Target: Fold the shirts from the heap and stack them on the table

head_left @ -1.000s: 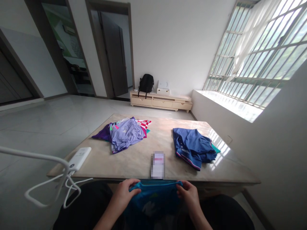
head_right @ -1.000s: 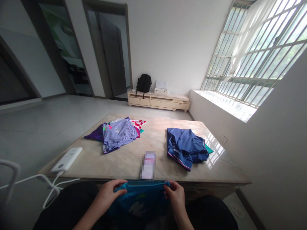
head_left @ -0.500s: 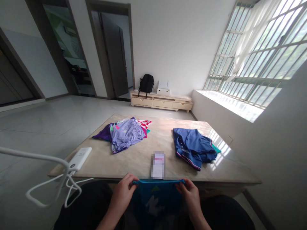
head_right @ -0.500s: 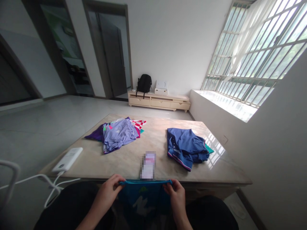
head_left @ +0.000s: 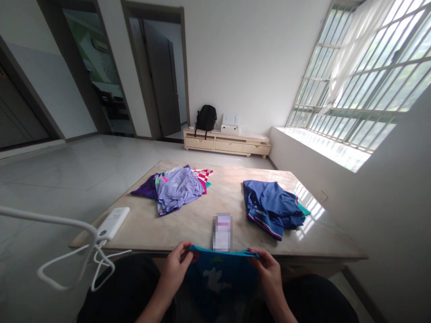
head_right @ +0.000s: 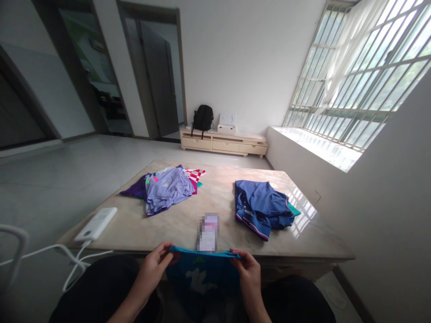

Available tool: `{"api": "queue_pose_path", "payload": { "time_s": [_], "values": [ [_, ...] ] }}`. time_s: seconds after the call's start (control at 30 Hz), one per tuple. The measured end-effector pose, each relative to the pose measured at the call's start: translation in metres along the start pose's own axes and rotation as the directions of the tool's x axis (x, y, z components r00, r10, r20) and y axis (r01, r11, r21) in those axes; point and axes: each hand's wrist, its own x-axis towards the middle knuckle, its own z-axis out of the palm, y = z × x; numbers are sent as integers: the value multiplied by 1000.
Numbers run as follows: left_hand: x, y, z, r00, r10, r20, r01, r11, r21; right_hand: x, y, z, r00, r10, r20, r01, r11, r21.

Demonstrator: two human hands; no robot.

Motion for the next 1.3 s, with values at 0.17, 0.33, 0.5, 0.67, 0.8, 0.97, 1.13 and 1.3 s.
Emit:
{"api": "queue_pose_path", "payload": {
  "time_s": [0.17,0.33,0.5,0.67,0.8,0.97,1.13,1.3],
  "values": [
    [-3,3,2,994,-54,-99,27,964,-264,0,-5,0,995,-83,50,83,997,-4],
    [-1,1,2,972,-117,-206,19,906,-424,-10,-5,1,979,-167,117,171,985,-30],
    [-5,2,-1,953,-146,-266,-12,859,-511,-36,-2,0,936,-317,151,337,933,-129],
    [-12,7,1,964,-159,-213,28,857,-514,-52,-11,2,924,-304,233,324,944,-55],
    [-23,8,13,990,-140,-21,114,882,-458,-50,-25,9,920,-120,372,132,991,-6],
    [-43,6,34,889,51,455,74,964,-254,-48,-39,34,841,14,541,0,1000,-26],
    [-50,4,38,772,199,604,-98,976,-195,-48,-33,53,821,-7,571,-9,1000,25],
    [-53,-5,30,717,149,681,-252,966,55,-47,-6,53,815,5,580,-78,992,101]
  ]
}}
